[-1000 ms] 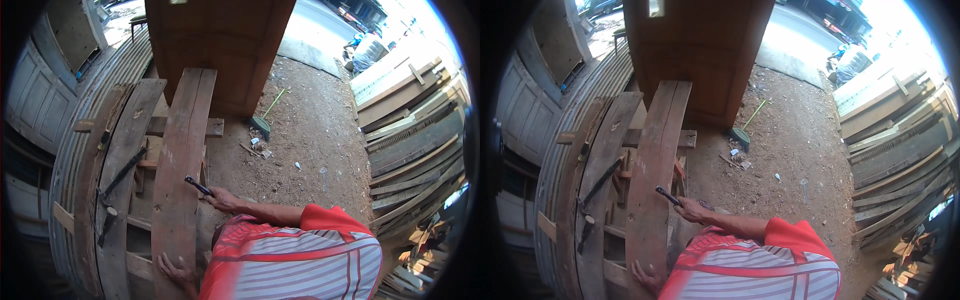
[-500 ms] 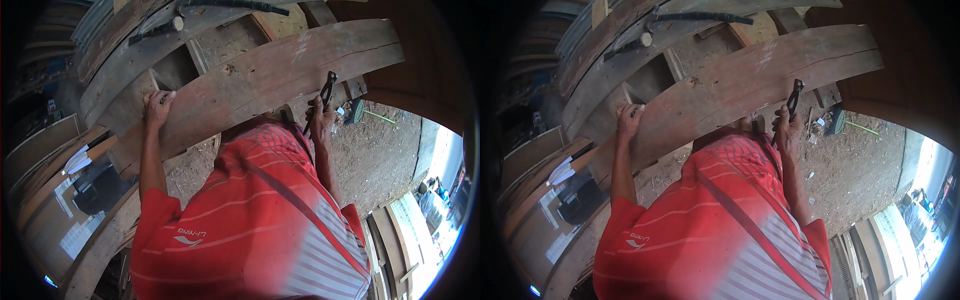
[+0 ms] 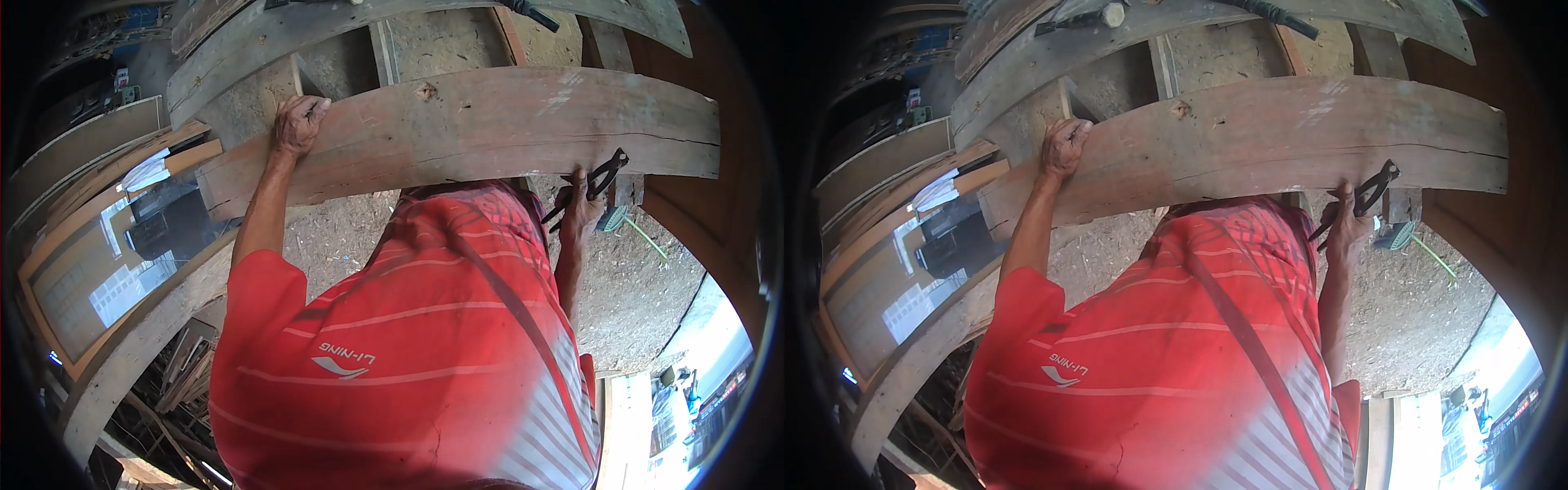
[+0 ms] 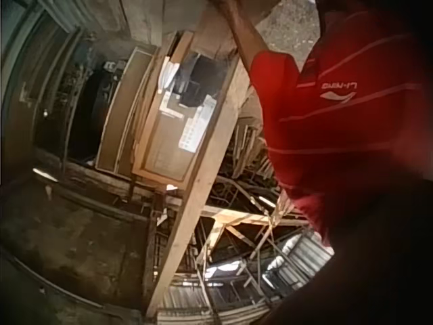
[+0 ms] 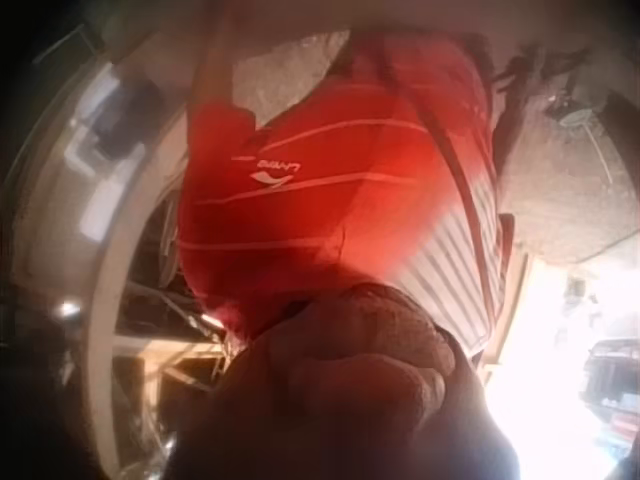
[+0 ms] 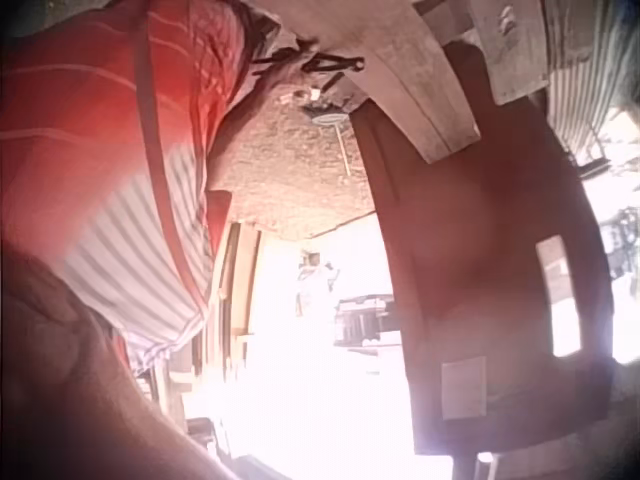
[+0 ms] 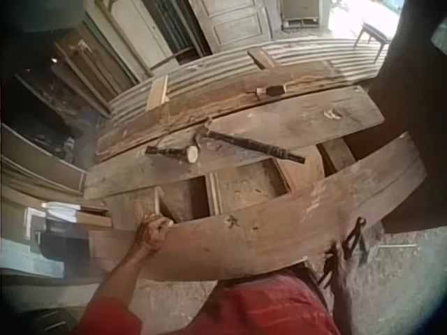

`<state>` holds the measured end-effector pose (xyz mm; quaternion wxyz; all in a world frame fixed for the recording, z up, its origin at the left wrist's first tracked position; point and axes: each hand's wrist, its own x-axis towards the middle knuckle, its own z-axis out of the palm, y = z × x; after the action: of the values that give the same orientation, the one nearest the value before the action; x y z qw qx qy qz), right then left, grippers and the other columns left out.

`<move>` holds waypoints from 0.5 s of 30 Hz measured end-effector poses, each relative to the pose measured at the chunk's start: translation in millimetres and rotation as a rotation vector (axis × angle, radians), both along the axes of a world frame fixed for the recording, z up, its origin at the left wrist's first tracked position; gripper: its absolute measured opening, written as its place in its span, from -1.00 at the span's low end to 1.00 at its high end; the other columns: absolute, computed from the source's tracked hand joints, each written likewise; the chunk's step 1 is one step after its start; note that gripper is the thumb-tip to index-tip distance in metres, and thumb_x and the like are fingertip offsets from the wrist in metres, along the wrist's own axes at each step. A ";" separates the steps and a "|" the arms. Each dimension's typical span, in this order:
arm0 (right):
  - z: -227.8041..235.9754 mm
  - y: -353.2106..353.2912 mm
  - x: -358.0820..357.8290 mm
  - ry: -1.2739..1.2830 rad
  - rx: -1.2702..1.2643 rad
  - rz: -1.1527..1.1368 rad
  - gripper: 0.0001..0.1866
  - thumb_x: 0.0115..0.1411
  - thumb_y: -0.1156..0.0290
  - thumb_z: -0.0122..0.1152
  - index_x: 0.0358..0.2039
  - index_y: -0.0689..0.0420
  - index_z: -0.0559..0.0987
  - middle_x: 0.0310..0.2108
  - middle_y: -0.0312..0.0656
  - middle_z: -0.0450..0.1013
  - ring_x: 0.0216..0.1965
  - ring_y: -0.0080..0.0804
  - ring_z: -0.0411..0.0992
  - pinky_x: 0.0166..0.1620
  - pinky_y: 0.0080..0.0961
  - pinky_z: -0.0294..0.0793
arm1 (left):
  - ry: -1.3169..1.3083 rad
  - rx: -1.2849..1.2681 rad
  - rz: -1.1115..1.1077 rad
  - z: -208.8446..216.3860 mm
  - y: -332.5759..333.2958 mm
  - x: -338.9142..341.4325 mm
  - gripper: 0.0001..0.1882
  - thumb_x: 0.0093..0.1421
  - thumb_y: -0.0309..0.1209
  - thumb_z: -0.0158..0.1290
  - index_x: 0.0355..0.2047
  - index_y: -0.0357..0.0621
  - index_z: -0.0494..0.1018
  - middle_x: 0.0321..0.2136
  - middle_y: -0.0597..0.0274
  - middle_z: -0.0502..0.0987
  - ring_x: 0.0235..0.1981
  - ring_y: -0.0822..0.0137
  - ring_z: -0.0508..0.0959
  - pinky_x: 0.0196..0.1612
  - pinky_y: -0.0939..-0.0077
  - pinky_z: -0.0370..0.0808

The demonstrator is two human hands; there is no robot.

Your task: The person hammers nails into a curved wooden plank and uses pliers to adjust or pull them. They hold the plank against a frame while hammering different sections and switching between the hammer and pliers.

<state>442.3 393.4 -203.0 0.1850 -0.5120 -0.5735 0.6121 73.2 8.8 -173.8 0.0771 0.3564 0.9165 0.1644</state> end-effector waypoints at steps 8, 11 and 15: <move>3.7 1.9 -5.8 0.015 0.023 -0.058 -0.64 0.36 0.07 0.32 -0.33 0.14 0.59 -0.61 -0.33 0.45 -0.64 -0.60 0.35 -0.55 -0.56 0.31 | -0.256 -0.201 0.050 5.2 19.6 -6.8 -0.33 0.39 0.22 -0.09 -0.32 -0.23 0.57 -0.45 -0.16 0.57 -0.30 -0.23 0.56 -0.13 -0.01 0.47; 13.3 25.6 -3.8 -0.040 0.059 -0.010 -0.63 0.37 0.05 0.30 -0.34 0.12 0.59 -0.59 -0.33 0.45 -0.62 -0.61 0.35 -0.54 -0.58 0.32 | -0.254 -0.178 0.053 5.3 46.5 0.5 -0.34 0.38 0.21 -0.07 -0.31 -0.23 0.56 -0.47 -0.18 0.55 -0.32 -0.24 0.55 -0.17 0.01 0.48; 29.5 60.9 -1.0 -0.222 0.072 0.103 -0.63 0.35 0.05 0.32 -0.40 0.10 0.54 -0.56 -0.35 0.44 -0.62 -0.62 0.33 -0.53 -0.57 0.31 | -0.177 -0.118 0.043 -4.1 76.0 -4.7 -0.43 0.34 0.16 0.04 -0.27 -0.16 0.59 -0.42 -0.14 0.57 -0.27 -0.18 0.57 -0.15 0.05 0.47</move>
<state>441.3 454.4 -173.4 0.1069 -0.5397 -0.6374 0.5394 68.5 84.9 -178.0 0.1751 0.3154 0.9216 0.1429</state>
